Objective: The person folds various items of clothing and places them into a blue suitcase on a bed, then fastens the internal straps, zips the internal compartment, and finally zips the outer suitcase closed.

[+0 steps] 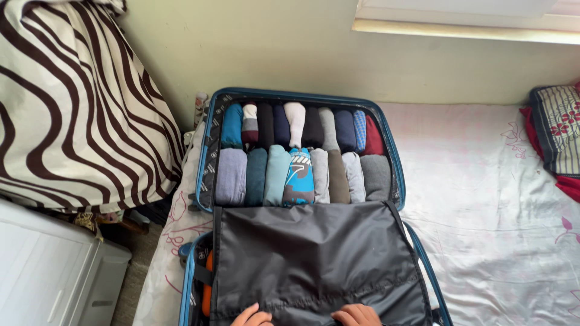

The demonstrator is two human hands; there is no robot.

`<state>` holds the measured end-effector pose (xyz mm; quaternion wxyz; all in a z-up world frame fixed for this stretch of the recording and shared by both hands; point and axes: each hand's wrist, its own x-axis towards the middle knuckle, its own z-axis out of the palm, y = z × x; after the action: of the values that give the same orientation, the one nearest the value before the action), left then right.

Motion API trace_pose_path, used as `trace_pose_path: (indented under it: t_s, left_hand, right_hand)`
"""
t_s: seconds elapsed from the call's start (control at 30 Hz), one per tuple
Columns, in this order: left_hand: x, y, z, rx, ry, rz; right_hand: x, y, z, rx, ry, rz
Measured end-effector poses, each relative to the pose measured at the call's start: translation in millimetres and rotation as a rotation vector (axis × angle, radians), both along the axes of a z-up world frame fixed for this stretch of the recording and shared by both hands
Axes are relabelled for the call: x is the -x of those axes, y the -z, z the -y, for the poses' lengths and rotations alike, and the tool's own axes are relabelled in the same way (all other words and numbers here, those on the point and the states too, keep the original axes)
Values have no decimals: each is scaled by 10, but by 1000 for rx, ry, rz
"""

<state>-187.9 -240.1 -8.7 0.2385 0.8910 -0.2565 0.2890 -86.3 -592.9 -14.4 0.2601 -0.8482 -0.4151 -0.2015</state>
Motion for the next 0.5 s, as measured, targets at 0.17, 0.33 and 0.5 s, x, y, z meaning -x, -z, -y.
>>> trace_pose_path:
  t_s: [0.17, 0.33, 0.5]
  left_hand:
    - [-493, -1176, -398, -165, 8, -158]
    - [-1765, -2643, -763, -87, -331, -372]
    - [-3527, -3472, -1339, -49, -527, -484]
  right_hand:
    - [-521, -1418, 123, 215, 180, 48]
    - [-1631, -2919, -409, 345, 484, 221]
    - [-3039, -3861, -1016, 452, 599, 575]
